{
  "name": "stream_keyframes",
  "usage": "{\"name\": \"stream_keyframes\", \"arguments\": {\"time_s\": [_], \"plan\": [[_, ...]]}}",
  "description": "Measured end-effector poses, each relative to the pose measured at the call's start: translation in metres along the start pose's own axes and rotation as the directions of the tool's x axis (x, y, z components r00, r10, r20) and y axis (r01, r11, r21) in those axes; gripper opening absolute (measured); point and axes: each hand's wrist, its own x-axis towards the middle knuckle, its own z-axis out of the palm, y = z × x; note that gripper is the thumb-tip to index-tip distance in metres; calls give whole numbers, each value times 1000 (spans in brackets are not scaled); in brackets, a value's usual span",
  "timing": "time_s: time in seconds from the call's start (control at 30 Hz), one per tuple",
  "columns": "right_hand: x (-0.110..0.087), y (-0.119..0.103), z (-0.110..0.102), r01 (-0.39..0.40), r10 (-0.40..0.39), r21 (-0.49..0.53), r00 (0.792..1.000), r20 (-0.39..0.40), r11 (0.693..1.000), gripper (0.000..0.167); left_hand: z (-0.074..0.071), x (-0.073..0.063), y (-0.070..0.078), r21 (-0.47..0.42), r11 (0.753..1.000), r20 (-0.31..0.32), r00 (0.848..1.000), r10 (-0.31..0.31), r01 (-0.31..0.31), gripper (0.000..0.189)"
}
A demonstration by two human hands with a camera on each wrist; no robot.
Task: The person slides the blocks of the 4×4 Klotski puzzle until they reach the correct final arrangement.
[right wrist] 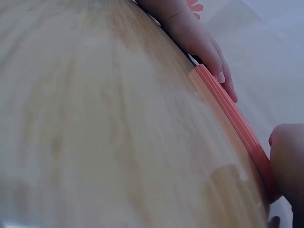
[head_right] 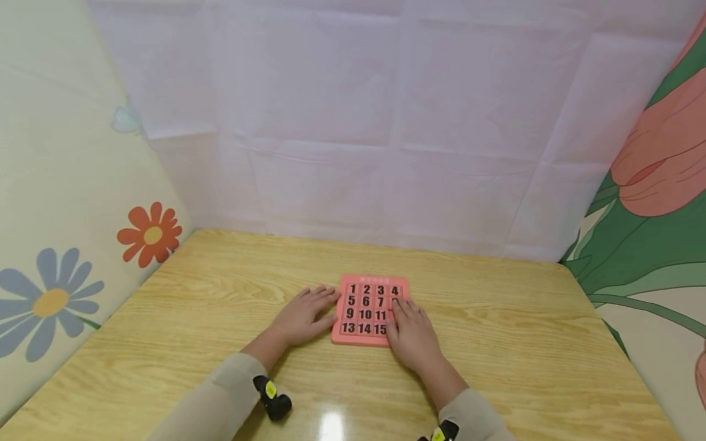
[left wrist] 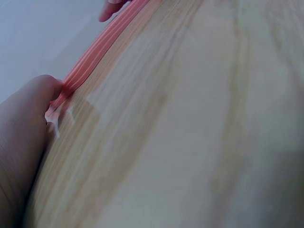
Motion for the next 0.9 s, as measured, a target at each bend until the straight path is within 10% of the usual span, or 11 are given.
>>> {"name": "stream_keyframes", "arguments": {"time_s": [0.9], "plan": [[-48, 3, -6, 31, -31, 14, 999, 26, 999, 52, 1, 1, 1, -2, 1000, 5, 1000, -4, 4, 63]]}}
